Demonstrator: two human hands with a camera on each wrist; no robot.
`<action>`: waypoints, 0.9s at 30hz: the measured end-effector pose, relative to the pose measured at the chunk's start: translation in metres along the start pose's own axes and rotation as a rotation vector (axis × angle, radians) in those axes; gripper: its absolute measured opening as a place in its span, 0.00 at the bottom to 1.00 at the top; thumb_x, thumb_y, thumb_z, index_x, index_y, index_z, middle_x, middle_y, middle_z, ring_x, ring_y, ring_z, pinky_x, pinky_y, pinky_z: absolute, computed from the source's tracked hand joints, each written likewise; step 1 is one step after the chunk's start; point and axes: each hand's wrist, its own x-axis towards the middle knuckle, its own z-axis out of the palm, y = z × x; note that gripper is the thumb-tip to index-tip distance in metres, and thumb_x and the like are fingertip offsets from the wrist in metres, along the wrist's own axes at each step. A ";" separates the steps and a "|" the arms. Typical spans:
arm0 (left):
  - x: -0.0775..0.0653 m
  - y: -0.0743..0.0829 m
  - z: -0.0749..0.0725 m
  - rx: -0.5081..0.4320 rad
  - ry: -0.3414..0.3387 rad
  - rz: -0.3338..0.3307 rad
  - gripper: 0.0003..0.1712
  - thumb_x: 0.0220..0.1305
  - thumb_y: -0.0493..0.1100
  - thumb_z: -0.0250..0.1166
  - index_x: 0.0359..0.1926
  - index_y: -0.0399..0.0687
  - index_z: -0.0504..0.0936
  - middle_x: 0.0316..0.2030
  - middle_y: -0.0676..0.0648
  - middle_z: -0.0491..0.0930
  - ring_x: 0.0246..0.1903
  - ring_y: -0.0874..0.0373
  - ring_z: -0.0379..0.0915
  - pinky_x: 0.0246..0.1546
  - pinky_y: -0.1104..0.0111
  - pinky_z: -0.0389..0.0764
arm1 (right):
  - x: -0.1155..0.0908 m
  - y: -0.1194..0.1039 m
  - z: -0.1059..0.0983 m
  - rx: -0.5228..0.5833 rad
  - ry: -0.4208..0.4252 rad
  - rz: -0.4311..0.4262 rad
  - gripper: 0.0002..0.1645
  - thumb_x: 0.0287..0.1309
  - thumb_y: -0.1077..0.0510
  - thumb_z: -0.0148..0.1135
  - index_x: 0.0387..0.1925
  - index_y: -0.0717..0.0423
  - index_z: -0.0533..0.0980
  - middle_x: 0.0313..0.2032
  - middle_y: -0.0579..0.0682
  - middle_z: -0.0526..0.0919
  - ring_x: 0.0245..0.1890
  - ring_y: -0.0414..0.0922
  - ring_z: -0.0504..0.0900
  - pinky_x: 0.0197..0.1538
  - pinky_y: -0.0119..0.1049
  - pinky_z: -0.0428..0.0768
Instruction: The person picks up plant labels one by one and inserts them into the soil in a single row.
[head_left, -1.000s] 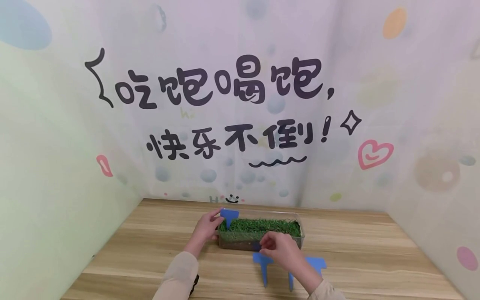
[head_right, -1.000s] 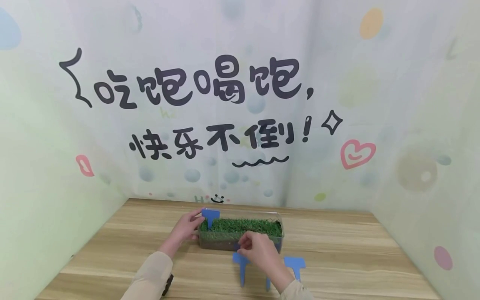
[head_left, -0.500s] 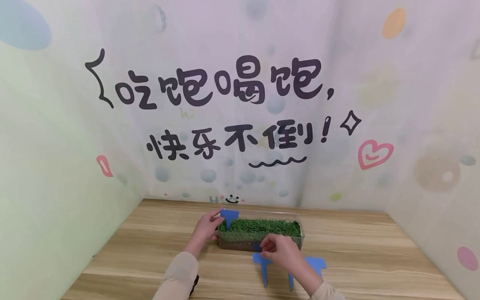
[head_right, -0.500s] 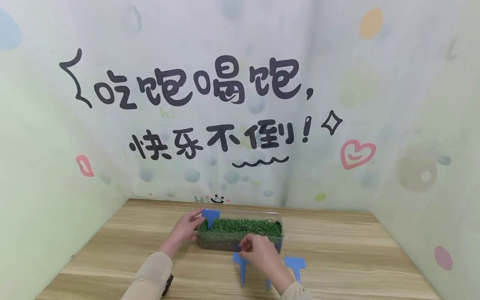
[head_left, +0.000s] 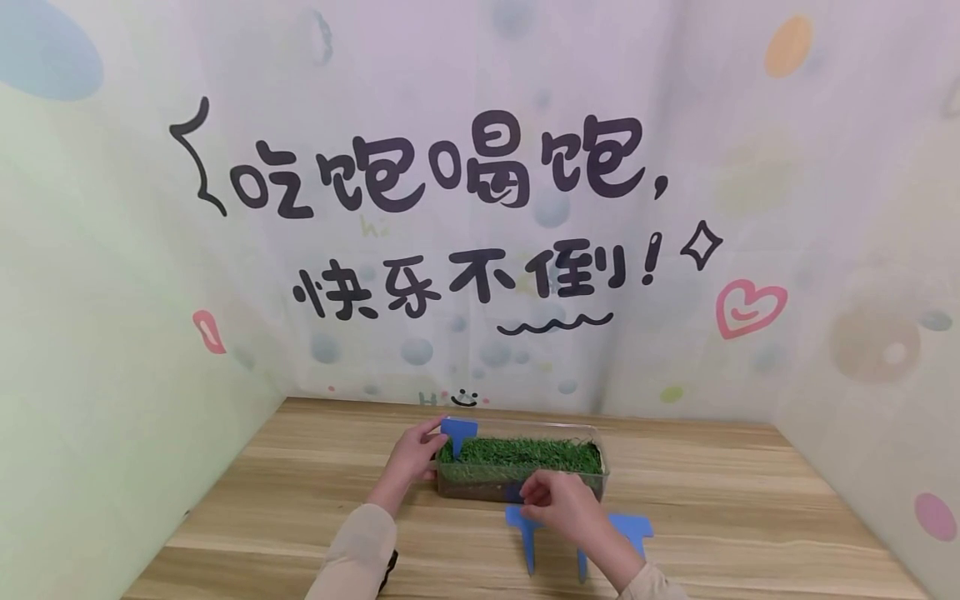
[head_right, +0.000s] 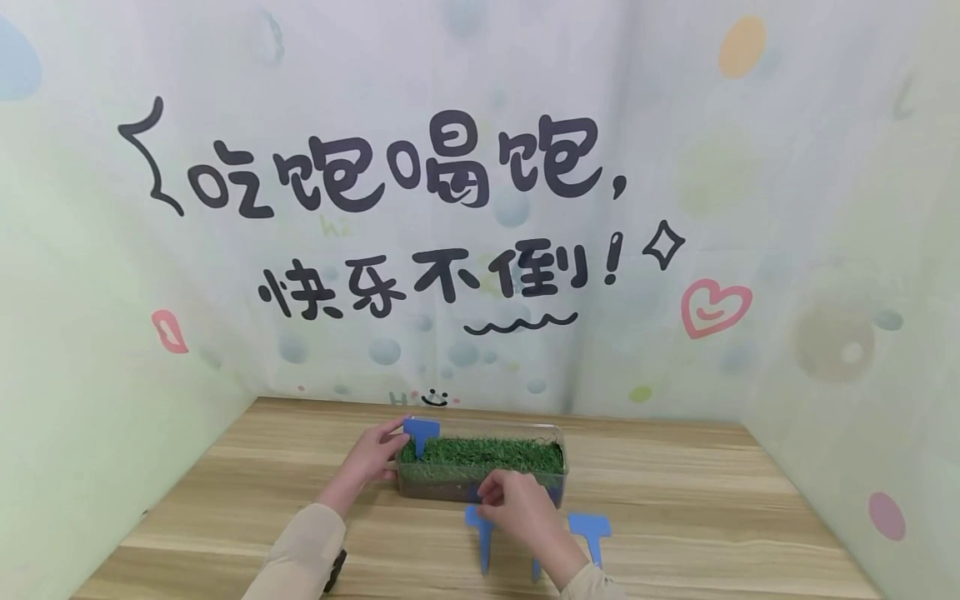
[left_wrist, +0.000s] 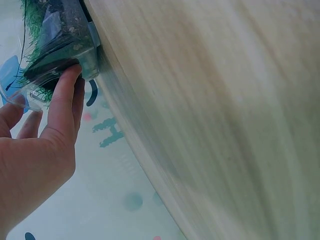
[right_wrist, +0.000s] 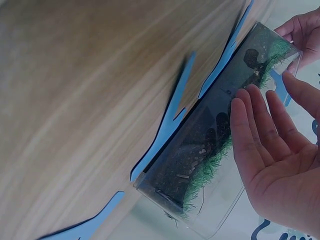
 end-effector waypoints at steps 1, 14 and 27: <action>0.000 0.000 0.000 -0.001 0.001 -0.002 0.26 0.77 0.41 0.52 0.73 0.51 0.67 0.66 0.31 0.71 0.65 0.34 0.68 0.37 0.54 0.88 | 0.000 0.000 0.000 -0.001 -0.001 0.002 0.09 0.56 0.59 0.72 0.37 0.58 0.82 0.31 0.44 0.85 0.31 0.38 0.82 0.33 0.30 0.79; 0.001 -0.002 0.000 0.020 -0.003 -0.005 0.26 0.77 0.41 0.52 0.74 0.52 0.66 0.67 0.31 0.71 0.65 0.35 0.69 0.35 0.57 0.87 | -0.002 0.000 0.000 -0.015 -0.012 0.020 0.09 0.55 0.58 0.73 0.37 0.57 0.82 0.31 0.43 0.85 0.31 0.38 0.80 0.32 0.31 0.78; 0.001 -0.003 0.000 0.017 0.001 -0.006 0.27 0.77 0.41 0.53 0.73 0.52 0.67 0.66 0.31 0.71 0.64 0.35 0.70 0.32 0.58 0.86 | -0.003 0.003 0.001 -0.027 -0.004 0.028 0.09 0.54 0.59 0.73 0.36 0.56 0.82 0.31 0.43 0.85 0.31 0.38 0.81 0.32 0.32 0.78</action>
